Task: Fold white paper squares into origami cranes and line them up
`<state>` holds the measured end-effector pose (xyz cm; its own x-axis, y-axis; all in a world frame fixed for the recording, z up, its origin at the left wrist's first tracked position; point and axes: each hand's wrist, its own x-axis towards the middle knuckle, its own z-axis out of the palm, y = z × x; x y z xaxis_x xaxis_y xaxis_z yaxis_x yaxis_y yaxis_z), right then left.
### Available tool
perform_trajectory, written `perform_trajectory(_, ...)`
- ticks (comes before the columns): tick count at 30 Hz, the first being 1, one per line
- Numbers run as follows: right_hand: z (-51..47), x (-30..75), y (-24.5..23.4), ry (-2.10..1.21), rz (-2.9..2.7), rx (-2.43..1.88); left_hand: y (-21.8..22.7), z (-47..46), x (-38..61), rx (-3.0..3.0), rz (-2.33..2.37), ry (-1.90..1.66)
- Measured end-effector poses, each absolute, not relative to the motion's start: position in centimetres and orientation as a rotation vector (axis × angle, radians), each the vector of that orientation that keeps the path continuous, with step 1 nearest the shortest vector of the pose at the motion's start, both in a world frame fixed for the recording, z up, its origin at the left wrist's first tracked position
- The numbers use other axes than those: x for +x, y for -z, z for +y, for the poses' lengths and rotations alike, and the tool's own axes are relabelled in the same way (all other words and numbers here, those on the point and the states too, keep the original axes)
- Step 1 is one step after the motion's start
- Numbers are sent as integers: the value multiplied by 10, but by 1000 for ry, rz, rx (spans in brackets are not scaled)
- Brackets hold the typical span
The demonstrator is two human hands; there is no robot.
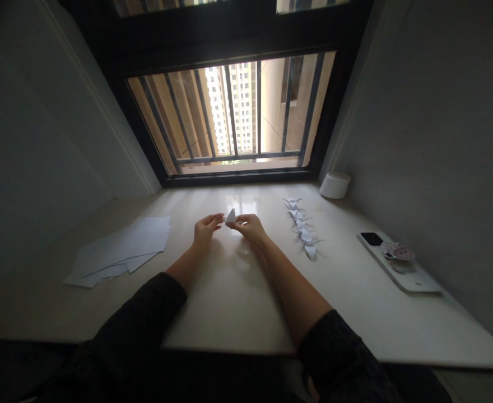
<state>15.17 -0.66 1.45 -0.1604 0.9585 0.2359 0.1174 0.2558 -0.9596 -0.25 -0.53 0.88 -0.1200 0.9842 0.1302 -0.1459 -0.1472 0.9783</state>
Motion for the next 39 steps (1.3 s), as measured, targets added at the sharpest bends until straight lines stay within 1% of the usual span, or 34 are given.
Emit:
perform_trajectory(11, -10, 149, -16, -1098, -1537, -1039, -12, -7, 0, 1087, 1115, -1471)
perform_trajectory(17, -8, 149, -12, -1056, -1585, -1094, -12, -7, 0, 1083, 1109, -1498)
perform_trajectory(21, -6, 147, -5, -983, -1600, -1152, -14, 2, -9, 953, 1117, -1610)
perform_trajectory(23, -6, 146, -4, -989, -1571, -1163, -15, 5, -13, 979, 1163, -1640)
perform_trajectory(32, -4, 147, -9, -1002, -1404, -1114, -8, -3, -4, 1525, 1083, -1350)
perform_trajectory(39, -2, 151, -6, -1090, -1423, -1055, -7, -4, -5, 1479, 1131, -1349)
